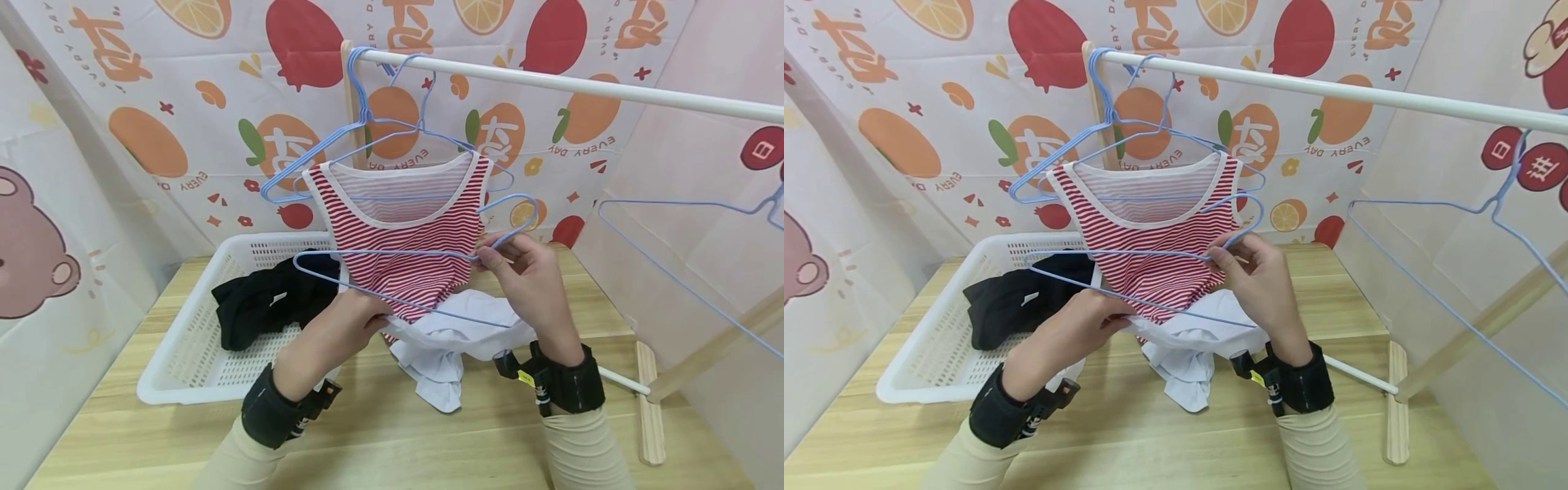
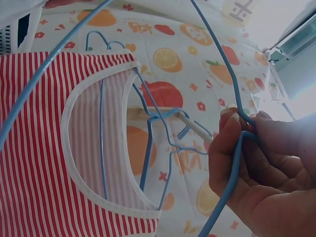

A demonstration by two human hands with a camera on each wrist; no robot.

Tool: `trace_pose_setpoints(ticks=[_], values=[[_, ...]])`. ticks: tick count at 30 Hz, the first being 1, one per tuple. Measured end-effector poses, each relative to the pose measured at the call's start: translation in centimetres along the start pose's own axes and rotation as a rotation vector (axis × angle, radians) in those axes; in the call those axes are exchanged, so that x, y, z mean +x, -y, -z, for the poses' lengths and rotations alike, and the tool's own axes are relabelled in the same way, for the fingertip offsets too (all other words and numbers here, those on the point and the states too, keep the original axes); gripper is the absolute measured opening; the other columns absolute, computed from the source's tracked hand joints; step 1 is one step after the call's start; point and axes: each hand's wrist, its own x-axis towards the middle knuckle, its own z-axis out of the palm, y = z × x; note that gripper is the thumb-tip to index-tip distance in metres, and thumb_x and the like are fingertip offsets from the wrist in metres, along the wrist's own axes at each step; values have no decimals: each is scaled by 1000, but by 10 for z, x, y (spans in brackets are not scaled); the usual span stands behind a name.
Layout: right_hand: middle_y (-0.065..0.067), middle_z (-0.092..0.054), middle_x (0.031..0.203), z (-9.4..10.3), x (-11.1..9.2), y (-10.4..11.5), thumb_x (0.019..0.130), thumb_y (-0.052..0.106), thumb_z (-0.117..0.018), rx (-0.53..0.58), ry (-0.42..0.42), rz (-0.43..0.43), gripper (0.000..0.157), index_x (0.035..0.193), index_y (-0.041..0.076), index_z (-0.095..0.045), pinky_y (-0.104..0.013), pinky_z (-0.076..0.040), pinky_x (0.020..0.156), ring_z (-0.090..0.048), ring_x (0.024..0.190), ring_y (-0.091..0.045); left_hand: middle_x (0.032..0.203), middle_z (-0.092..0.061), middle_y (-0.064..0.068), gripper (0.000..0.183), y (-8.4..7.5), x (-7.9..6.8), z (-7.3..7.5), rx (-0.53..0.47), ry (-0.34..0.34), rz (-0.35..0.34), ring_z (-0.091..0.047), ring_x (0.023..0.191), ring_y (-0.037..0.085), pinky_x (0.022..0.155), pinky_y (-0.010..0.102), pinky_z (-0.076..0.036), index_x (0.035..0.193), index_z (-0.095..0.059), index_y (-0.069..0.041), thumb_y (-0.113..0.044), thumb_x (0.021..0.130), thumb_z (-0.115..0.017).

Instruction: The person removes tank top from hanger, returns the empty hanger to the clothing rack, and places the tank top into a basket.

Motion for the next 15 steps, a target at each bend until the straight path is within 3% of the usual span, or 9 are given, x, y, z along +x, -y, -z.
trace_pose_setpoints(ticks=[15], values=[[16,-71,98,-7,-4,4,94,-10,-66,8,-12,64,16,109,-15,-66,-19,-61,79,-71,85,-3,90,-71,-5,14,-3,-1,-5,54,85,53,-58,82,10,78,29,-56,99,-77,-15,-3,92,-75]])
